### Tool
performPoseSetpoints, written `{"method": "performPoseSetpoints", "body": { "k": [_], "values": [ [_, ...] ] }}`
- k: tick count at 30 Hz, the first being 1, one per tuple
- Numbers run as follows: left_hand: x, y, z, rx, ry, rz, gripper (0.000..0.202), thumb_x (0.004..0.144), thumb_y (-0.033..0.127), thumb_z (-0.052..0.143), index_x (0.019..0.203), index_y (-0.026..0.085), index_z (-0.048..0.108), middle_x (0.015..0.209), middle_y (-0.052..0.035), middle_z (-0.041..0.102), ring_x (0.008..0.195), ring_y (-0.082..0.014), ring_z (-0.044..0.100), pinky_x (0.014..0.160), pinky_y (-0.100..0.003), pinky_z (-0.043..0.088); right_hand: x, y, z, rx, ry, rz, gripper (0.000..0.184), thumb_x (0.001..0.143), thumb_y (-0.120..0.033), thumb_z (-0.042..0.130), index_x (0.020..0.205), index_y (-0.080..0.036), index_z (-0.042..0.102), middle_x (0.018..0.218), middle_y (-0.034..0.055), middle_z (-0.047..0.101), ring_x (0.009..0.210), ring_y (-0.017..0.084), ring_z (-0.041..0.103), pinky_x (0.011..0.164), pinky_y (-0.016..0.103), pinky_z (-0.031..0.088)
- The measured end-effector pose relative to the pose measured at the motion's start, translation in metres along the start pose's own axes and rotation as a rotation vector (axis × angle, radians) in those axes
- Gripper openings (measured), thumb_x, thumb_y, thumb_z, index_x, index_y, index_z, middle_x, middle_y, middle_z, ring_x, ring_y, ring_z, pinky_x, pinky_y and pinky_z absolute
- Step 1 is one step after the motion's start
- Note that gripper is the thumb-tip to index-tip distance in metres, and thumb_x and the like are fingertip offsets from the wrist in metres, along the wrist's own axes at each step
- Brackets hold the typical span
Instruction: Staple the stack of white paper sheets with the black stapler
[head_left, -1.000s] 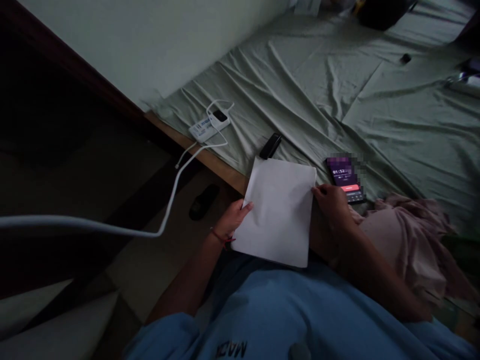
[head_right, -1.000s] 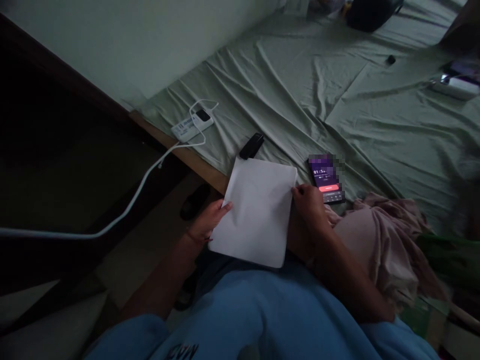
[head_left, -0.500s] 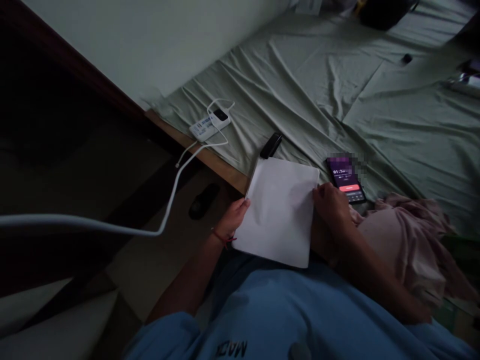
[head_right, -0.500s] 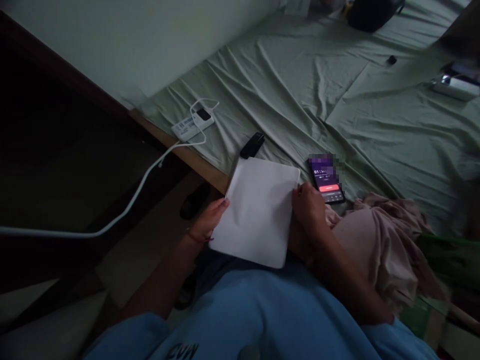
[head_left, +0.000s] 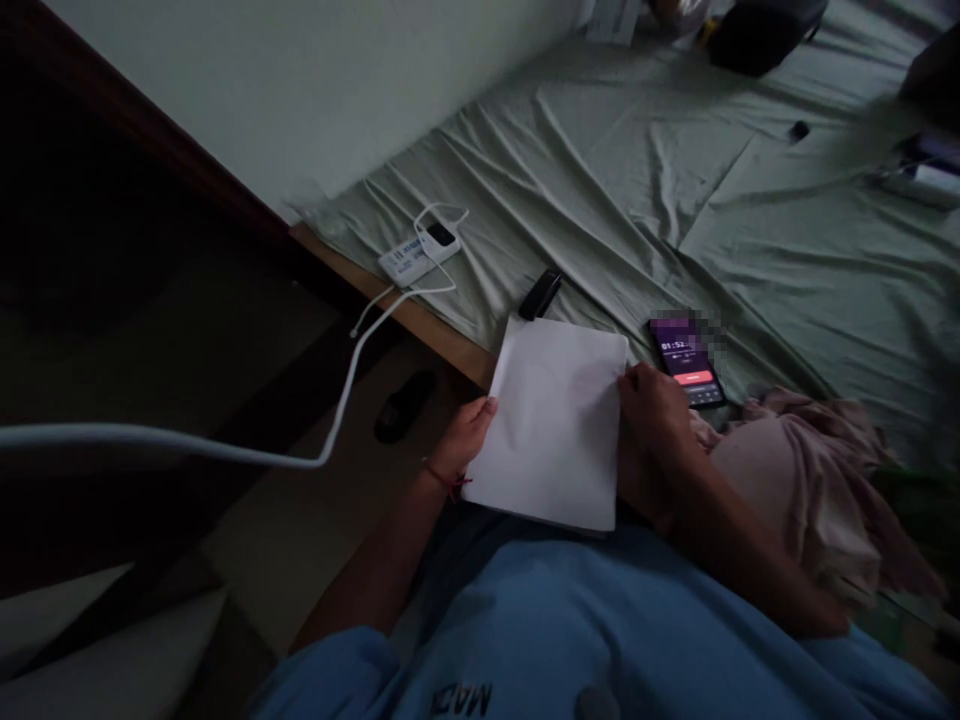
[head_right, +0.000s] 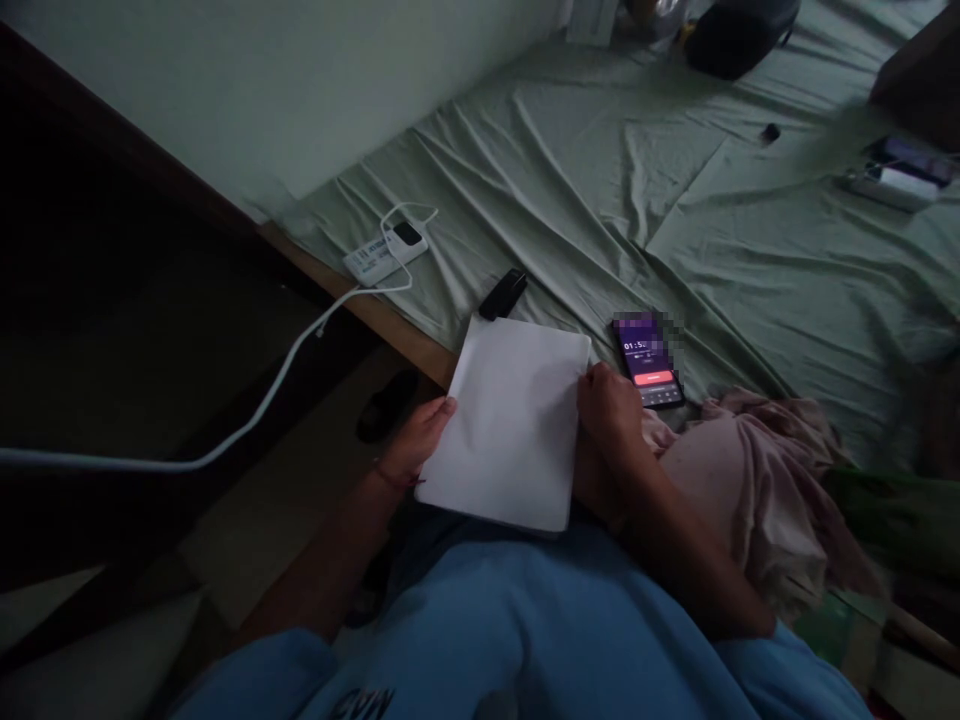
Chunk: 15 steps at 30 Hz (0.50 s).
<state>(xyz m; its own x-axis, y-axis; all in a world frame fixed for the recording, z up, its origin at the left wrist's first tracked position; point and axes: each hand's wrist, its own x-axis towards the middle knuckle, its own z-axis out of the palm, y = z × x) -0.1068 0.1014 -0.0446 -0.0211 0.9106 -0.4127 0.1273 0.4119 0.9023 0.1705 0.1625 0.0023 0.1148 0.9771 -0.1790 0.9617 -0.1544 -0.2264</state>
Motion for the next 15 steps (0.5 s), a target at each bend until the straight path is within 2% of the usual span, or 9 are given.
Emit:
{"method": "performPoseSetpoints", "body": {
  "k": [2,5,7,10,12,15],
  "values": [
    [-0.001,0.002,0.0,0.025,-0.007,-0.01,0.066,0.076,0.079,0.055,0.082,0.014,0.058,0.077,-0.0029,0.057,0.077,-0.0176,0.053,0.067,-0.027,0.043,0.003,-0.002,-0.001,-0.015,0.095,-0.053,0.029,0.093,-0.028,0.051,0.116,-0.017,0.066,0.113,0.0141,0.069,0.097,0.028,0.064,0.076,0.035,0.044],
    [-0.003,0.004,0.001,0.025,-0.002,0.003,0.066,0.076,0.079,0.055,0.082,0.013,0.058,0.075,-0.0025,0.057,0.074,-0.0162,0.051,0.065,-0.026,0.041,0.017,-0.01,-0.005,-0.054,0.203,-0.262,0.034,0.093,-0.027,0.053,0.124,-0.017,0.063,0.123,0.0161,0.063,0.112,0.033,0.054,0.087,0.041,0.044],
    [-0.005,0.004,0.001,0.01,0.0,0.012,0.068,0.075,0.08,0.055,0.083,0.012,0.059,0.075,-0.0027,0.057,0.072,-0.0153,0.05,0.064,-0.025,0.04,0.031,-0.018,-0.006,-0.059,0.214,-0.413,0.036,0.095,-0.027,0.051,0.127,-0.017,0.062,0.127,0.0161,0.062,0.117,0.034,0.05,0.094,0.045,0.042],
    [-0.008,0.003,0.002,-0.031,-0.011,0.02,0.07,0.075,0.08,0.056,0.085,0.011,0.06,0.077,-0.0033,0.058,0.072,-0.0152,0.05,0.065,-0.026,0.041,0.053,-0.032,-0.007,-0.051,0.18,-0.565,0.041,0.096,-0.024,0.048,0.136,-0.018,0.057,0.138,0.0141,0.058,0.126,0.033,0.045,0.101,0.046,0.039],
    [-0.011,0.002,0.002,-0.041,-0.019,0.018,0.07,0.076,0.08,0.056,0.084,0.011,0.059,0.077,-0.0036,0.058,0.072,-0.0149,0.05,0.064,-0.026,0.04,0.061,-0.039,-0.006,-0.071,0.124,-0.63,0.037,0.097,-0.023,0.045,0.13,-0.019,0.062,0.135,0.0125,0.061,0.128,0.032,0.044,0.103,0.046,0.037],
    [-0.014,0.0,0.002,-0.037,-0.032,0.034,0.069,0.077,0.08,0.055,0.082,0.011,0.058,0.078,-0.0043,0.059,0.071,-0.0147,0.05,0.064,-0.025,0.04,0.065,-0.046,-0.005,-0.108,0.052,-0.632,0.032,0.099,-0.024,0.041,0.108,-0.018,0.071,0.113,0.013,0.069,0.116,0.031,0.051,0.097,0.043,0.039]
  ]
}}
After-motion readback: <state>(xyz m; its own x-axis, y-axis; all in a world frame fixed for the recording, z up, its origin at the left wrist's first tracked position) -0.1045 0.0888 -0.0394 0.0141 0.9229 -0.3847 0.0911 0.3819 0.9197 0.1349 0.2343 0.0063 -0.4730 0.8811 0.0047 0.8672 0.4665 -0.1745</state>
